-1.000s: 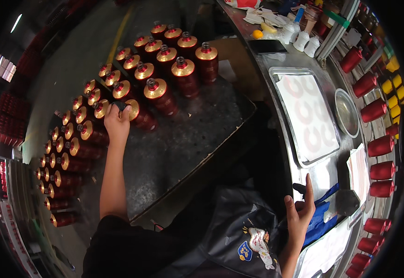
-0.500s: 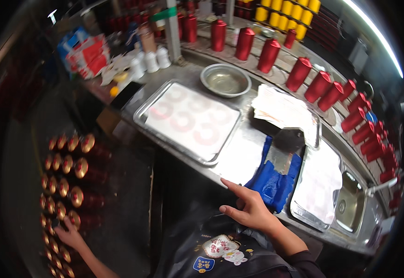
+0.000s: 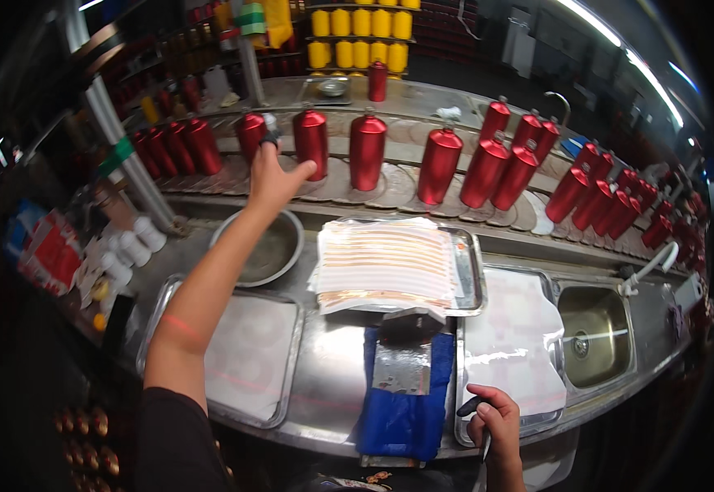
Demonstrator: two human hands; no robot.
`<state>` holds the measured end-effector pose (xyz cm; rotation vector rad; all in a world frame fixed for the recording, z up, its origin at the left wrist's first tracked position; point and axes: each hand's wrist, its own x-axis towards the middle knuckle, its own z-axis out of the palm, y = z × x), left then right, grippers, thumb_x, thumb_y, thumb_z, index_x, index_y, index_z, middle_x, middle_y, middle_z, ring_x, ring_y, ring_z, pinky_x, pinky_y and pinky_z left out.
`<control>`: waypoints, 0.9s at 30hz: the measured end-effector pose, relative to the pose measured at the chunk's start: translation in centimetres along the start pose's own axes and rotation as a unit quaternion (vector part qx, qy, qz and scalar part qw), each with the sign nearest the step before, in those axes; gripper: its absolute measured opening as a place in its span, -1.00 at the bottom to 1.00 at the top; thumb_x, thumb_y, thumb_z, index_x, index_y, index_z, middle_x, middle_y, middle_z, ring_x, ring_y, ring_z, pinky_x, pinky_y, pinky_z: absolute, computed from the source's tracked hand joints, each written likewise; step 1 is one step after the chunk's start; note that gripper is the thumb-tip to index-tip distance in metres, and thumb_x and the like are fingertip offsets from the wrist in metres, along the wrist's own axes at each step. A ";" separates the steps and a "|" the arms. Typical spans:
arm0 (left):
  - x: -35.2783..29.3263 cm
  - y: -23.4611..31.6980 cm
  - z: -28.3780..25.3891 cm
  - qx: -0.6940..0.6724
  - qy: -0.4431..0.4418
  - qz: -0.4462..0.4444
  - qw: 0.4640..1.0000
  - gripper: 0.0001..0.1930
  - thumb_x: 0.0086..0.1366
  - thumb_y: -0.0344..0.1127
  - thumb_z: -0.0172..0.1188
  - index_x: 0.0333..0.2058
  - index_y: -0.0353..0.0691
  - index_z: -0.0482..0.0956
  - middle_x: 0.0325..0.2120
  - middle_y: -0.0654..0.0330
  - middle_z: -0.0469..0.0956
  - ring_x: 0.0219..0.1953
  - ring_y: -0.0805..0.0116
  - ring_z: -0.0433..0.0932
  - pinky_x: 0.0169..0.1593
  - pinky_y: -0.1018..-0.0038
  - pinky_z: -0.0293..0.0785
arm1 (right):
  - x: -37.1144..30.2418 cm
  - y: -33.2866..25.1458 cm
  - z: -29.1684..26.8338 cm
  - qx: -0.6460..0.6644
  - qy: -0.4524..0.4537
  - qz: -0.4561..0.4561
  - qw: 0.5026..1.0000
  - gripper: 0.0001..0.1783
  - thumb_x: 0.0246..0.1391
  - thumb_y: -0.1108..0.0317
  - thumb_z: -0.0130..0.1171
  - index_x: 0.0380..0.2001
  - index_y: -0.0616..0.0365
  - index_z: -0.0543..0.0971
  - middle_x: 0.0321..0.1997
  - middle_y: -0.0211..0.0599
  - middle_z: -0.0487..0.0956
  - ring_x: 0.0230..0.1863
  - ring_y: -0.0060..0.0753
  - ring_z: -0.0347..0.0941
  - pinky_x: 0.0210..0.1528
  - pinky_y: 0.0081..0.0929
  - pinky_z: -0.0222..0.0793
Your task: The person applies gold circular labels to the bottom of red cylindrical containers. They pick up each container, place a label on the base, smooth it down, and then place the container back on the tray. The process is repeated for multiple containers.
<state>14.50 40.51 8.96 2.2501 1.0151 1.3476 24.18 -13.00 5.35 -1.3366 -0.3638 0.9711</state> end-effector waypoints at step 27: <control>-22.4 10.5 -11.6 -0.651 -0.066 -0.407 0.638 -0.45 0.28 0.13 0.31 0.00 -0.23 0.59 -0.06 -0.04 0.64 0.01 0.03 0.62 0.12 0.11 0.59 | 0.1 4.1 4.8 -0.181 -0.245 -0.155 0.940 0.09 0.08 0.15 0.40 0.52 0.03 -0.03 0.34 0.16 0.37 -0.17 -0.12 0.45 -0.02 -0.27 0.40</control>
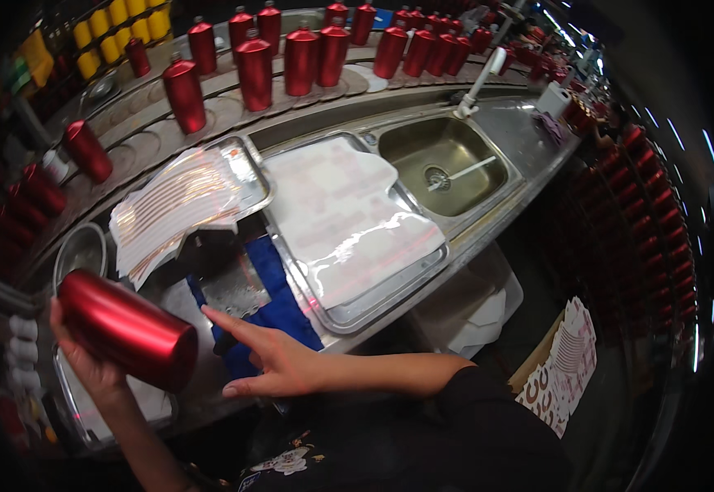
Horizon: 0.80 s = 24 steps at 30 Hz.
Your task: The person applies gold circular labels to the bottom of red cylindrical containers. They pick up each container, place a label on the base, smooth it down, and then place the container back on the tray. The process is repeated for multiple containers.
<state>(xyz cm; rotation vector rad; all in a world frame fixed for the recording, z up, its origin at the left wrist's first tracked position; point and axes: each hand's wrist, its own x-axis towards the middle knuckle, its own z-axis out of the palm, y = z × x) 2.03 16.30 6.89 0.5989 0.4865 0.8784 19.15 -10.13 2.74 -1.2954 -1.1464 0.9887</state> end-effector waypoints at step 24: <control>-6.6 -6.5 1.6 0.025 -0.006 0.063 0.998 -0.59 0.35 -0.02 0.23 -0.04 -0.24 0.52 -0.16 0.12 0.63 -0.17 0.30 0.64 -0.01 0.33 0.60 | -4.5 -0.8 3.6 -0.230 0.155 -0.040 0.960 -0.03 0.02 0.43 0.36 0.48 0.17 0.14 -0.08 -0.18 0.54 -0.44 -0.47 0.37 -0.40 -0.47 0.34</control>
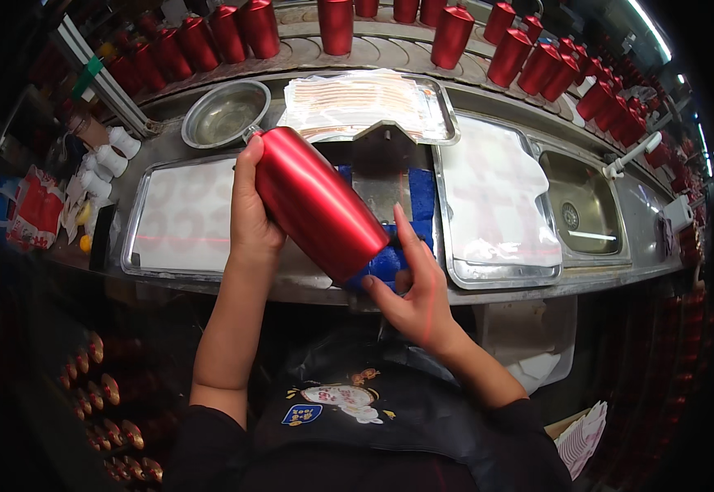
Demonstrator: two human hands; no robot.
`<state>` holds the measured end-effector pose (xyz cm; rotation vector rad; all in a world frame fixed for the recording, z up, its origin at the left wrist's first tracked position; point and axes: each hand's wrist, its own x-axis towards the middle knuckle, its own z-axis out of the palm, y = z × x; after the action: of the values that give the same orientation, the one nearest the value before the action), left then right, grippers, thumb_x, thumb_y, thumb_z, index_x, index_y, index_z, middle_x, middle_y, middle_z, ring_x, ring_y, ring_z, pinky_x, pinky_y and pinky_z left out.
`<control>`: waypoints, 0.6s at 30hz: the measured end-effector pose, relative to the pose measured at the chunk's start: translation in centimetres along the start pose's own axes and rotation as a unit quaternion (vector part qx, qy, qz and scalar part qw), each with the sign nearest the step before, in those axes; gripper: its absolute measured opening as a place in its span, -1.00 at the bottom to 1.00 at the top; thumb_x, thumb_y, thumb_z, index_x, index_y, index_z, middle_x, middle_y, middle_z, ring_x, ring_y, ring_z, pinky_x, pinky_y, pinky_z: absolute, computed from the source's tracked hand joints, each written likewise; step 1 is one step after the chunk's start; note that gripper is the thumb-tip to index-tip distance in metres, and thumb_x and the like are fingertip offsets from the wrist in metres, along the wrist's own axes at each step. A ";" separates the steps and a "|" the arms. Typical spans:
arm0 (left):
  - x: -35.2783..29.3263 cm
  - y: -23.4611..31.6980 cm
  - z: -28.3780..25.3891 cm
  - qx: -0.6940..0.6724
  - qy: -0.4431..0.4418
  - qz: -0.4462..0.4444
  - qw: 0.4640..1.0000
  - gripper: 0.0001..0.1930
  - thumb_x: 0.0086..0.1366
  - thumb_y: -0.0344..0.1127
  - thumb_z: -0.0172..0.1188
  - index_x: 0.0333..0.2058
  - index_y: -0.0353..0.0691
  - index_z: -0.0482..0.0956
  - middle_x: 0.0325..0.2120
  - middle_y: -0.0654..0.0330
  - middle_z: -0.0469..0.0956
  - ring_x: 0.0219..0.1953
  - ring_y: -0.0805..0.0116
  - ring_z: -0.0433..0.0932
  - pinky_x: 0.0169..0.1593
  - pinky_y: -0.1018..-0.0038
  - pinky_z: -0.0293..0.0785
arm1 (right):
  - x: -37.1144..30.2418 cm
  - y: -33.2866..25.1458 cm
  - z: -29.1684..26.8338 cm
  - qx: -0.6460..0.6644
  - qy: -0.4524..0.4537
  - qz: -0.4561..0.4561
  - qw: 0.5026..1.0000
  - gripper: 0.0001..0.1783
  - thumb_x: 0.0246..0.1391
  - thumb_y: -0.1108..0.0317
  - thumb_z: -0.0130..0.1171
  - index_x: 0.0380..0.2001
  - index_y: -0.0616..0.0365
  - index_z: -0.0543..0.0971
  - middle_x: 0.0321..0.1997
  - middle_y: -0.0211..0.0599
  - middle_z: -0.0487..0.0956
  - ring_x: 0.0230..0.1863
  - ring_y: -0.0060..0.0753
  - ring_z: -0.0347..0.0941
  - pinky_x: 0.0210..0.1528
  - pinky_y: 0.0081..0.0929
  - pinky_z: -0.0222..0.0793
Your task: The person applies gold circular labels to the bottom of red cylindrical containers. They pick up each container, place a label on the base, smooth it down, and then place the container back on the tray. The process is repeated for multiple containers.
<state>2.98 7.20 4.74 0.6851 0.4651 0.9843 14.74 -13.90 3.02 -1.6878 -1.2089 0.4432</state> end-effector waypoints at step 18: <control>-2.4 2.9 -2.4 0.381 -0.269 0.194 0.863 -0.17 -0.11 -0.34 0.61 0.19 -0.18 0.43 0.12 0.19 0.45 0.17 0.32 0.45 0.25 0.36 0.36 | 6.3 -0.8 4.0 0.014 -0.112 -0.049 0.992 0.15 -0.27 0.39 0.54 0.44 0.20 0.18 0.12 -0.12 0.53 0.13 -0.16 0.50 0.13 -0.32 0.42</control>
<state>-1.44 6.90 5.28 1.7755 0.2017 0.9097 14.16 -6.42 3.35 -1.5773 -1.4347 0.5998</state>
